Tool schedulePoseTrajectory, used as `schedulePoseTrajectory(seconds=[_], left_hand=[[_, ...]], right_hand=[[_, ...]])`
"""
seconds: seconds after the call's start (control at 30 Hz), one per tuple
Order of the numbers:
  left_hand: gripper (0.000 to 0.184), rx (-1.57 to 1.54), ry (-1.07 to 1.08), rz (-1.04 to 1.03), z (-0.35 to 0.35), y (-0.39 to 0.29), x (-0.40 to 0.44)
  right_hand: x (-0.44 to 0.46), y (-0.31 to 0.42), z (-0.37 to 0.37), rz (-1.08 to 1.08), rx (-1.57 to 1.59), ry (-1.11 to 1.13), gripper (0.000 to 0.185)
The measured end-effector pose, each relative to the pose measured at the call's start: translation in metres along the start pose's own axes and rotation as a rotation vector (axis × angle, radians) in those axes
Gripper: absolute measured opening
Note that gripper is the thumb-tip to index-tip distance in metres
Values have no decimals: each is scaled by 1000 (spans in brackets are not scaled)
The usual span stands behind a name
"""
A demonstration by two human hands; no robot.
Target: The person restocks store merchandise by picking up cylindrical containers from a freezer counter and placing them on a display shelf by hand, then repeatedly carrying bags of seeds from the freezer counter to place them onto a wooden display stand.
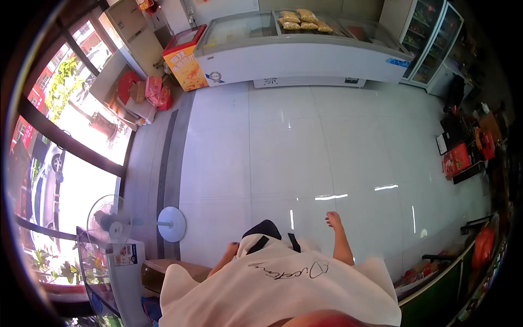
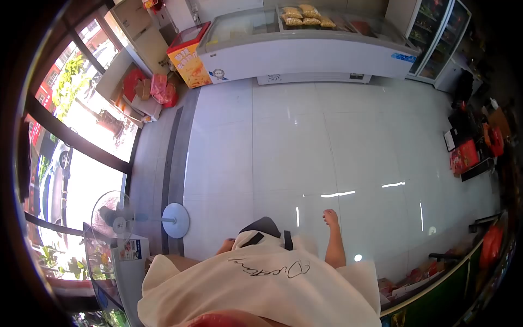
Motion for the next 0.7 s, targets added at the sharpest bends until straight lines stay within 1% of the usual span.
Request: schedulePoseTrajectory(seconds=[0.07, 0.17, 0.23, 0.27, 0.3, 0.33, 0.37, 0.4, 0.43, 0.47, 0.5, 0.53, 0.6, 0.63, 0.67, 0.7], left_hand=[[33, -73, 15, 160, 17, -36, -17], [32, 7, 188, 166, 15, -68, 38], [31, 62, 277, 160, 32, -85, 88], [31, 92, 320, 164, 41, -91, 107], [30, 83, 270, 25, 45, -99, 141], [30, 10, 197, 47, 62, -126, 175], [30, -64, 124, 62, 77, -150, 210], [30, -207, 45, 260, 88, -185, 234], [30, -295, 35, 247, 92, -210, 271], [31, -379, -34, 164, 106, -259, 293], [32, -436, -43, 161, 109, -291, 328], [37, -380, 67, 150, 113, -324, 357], [36, -297, 54, 49, 125, -400, 400], [34, -276, 69, -99, 125, -428, 429], [33, -253, 88, -244, 121, -451, 456], [33, -245, 71, -282, 124, -483, 466]], right_hand=[[23, 56, -5, 38, 36, 17, 29], [59, 121, -12, 89, 115, 69, 29], [83, 152, -10, 83, 59, 52, 27], [91, 153, -10, 72, 6, 36, 27], [120, 125, -8, 140, -144, -28, 27], [157, 119, -7, 216, -285, -100, 29], [155, 129, -6, 57, -284, -72, 28], [140, 129, 2, -119, -289, -43, 28], [134, 132, 8, -180, -276, -16, 29], [140, 145, 17, -225, -263, 5, 29], [153, 161, 25, -263, -250, 24, 30], [175, 161, 35, -248, -206, -54, 31], [211, 195, 56, -143, -168, -111, 32], [218, 206, 57, -105, -146, -132, 33], [229, 223, 58, -114, -84, -133, 35], [240, 238, 59, -118, -21, -138, 36]])
Point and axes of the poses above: each hand's wrist, its own x-axis towards the middle knuckle, its own z-axis out of the back of the hand, y = z × x, the point moved 6 cm from there along x, towards the middle knuckle, and after that the axes turned 1 degree about -z, right-handed, at the moved point
